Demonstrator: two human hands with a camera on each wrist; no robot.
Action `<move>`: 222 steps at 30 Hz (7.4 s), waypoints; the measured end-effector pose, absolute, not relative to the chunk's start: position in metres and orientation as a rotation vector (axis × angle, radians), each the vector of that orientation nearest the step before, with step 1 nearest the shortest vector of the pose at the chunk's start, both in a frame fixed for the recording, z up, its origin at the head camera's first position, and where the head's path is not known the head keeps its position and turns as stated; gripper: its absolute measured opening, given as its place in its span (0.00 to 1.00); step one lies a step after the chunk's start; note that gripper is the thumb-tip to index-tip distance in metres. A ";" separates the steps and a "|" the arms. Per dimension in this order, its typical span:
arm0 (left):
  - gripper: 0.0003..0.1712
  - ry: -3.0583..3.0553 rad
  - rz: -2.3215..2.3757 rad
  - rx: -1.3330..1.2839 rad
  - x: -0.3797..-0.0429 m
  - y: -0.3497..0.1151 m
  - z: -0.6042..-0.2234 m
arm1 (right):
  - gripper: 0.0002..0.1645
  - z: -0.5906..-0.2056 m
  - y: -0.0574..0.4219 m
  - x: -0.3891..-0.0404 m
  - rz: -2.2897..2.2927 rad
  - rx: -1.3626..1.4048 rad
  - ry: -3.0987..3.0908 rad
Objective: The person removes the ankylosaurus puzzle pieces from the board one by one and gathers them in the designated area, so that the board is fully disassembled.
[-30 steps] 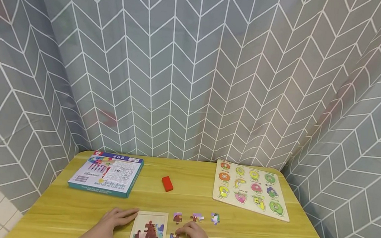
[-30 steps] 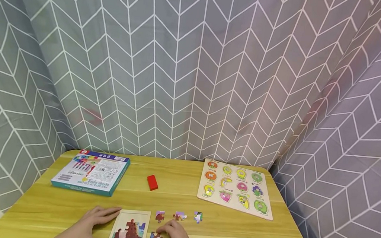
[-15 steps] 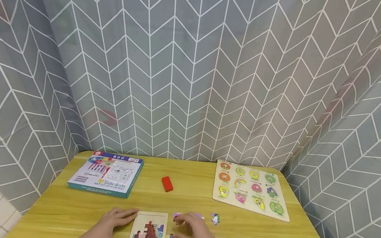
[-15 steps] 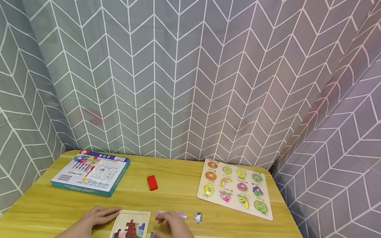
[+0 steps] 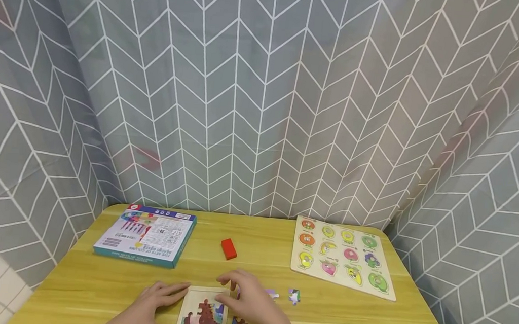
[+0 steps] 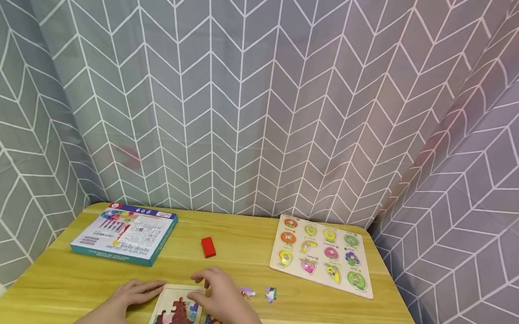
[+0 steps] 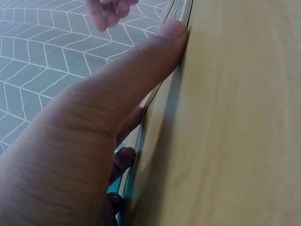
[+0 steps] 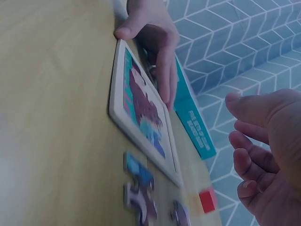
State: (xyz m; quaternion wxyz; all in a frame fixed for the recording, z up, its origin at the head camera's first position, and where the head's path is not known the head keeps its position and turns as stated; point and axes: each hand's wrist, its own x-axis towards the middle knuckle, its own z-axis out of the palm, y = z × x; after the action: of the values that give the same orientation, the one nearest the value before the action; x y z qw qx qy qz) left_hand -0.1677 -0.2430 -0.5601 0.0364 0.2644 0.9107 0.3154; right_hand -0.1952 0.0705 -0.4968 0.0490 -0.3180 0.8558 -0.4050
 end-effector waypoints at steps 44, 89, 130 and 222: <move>0.52 2.774 1.030 0.844 -0.168 -0.245 -0.562 | 0.08 -0.518 0.031 -0.197 -0.762 -0.979 2.656; 0.52 2.791 1.051 0.855 -0.165 -0.244 -0.561 | 0.11 -0.532 0.039 -0.191 -1.118 -0.918 2.526; 0.51 2.789 1.030 0.887 -0.168 -0.246 -0.564 | 0.16 -0.525 0.038 -0.195 -0.939 -0.999 2.558; 0.54 2.794 1.011 0.908 -0.167 -0.245 -0.562 | 0.23 -0.508 0.133 -0.190 -1.233 -0.983 2.788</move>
State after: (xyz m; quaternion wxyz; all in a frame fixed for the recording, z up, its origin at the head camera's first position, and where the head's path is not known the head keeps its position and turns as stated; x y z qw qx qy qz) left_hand -0.1671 -0.2450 -0.5618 0.0174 0.2922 0.8992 0.3253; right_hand -0.1900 0.1326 -0.5084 -0.0309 -0.3068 0.8700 -0.3848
